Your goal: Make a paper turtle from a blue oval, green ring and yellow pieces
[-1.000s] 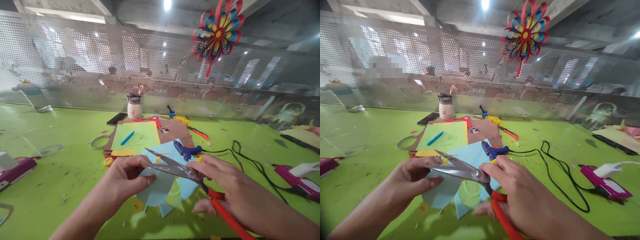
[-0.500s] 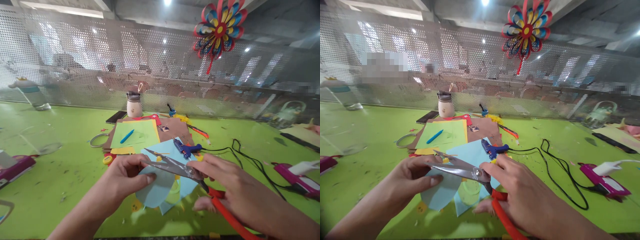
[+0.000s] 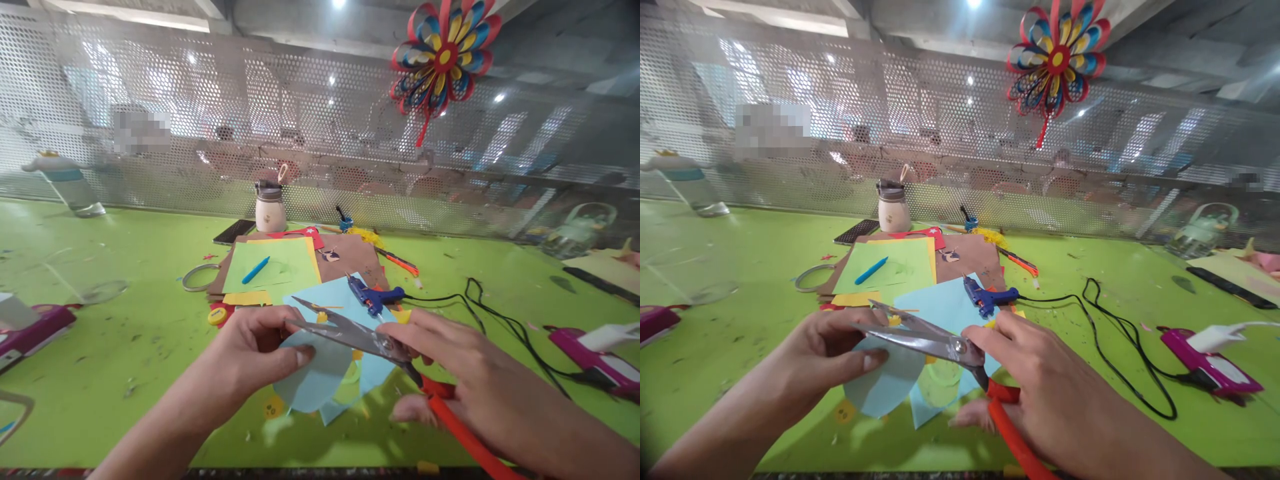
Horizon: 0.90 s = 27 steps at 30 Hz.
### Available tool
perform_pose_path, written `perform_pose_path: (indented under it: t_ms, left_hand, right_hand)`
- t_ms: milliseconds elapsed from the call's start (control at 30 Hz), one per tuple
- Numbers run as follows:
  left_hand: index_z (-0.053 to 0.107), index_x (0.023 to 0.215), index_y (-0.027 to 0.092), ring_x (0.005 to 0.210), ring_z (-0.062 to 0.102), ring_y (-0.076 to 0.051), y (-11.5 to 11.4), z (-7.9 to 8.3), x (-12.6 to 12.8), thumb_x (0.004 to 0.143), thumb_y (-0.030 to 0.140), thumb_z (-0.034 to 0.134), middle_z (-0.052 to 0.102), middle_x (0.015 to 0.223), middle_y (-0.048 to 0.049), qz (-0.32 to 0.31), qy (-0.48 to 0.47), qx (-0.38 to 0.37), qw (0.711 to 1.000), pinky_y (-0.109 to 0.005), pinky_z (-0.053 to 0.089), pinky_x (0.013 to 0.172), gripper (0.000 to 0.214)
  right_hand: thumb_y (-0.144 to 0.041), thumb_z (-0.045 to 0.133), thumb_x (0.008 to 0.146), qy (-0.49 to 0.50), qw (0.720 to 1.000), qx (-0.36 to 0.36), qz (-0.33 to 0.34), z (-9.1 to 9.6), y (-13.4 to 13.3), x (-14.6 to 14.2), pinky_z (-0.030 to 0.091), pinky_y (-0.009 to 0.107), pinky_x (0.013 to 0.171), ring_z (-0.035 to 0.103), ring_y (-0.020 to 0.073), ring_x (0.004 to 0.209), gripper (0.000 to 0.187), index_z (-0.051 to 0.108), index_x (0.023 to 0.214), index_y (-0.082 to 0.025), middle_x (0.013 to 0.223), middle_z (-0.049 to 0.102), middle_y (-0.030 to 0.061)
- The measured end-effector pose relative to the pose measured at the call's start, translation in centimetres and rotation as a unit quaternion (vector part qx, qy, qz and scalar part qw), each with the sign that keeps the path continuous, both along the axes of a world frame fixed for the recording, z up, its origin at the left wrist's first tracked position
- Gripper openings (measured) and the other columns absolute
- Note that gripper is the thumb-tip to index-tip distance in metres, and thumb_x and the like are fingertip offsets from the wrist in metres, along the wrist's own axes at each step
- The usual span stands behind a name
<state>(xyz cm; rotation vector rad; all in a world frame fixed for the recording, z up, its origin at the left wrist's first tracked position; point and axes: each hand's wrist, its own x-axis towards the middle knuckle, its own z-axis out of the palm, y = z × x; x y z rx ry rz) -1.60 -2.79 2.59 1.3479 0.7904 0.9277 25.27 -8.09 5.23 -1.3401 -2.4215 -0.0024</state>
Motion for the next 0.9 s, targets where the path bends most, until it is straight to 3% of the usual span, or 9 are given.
perform_pose_path:
  t_ms: [467, 900]
  left_hand:
    - [0.069, 0.069, 0.017, 0.075, 0.057, -0.016, -0.28, -0.01, -0.13, 0.074, 0.025, 0.076, 0.061, 0.073, -0.0013, -0.019, 0.006, 0.033, 0.999, -0.023, 0.045, 0.063, 0.012]
    - [0.068, 0.068, 0.019, 0.068, 0.055, -0.012, -0.22, -0.09, 0.04, 0.074, 0.024, 0.077, 0.061, 0.069, 0.0009, -0.005, 0.013, 0.030, 0.999, -0.020, 0.044, 0.060, 0.012]
  right_hand:
    - [-0.063, 0.063, 0.080, 0.001, 1.000, -0.022, -0.001, 0.11, -0.33, 0.12, 0.062, 0.031, 0.063, 0.073, 0.0253, 0.082, 0.053, 0.064, 0.118, -0.026, 0.100, 0.071, 0.0088]
    - [-0.064, 0.061, 0.080, -0.004, 1.000, -0.022, 0.004, 0.03, -0.55, 0.15, 0.062, 0.032, 0.064, 0.072, 0.0255, 0.084, 0.055, 0.060, 0.120, -0.025, 0.106, 0.068, 0.0104]
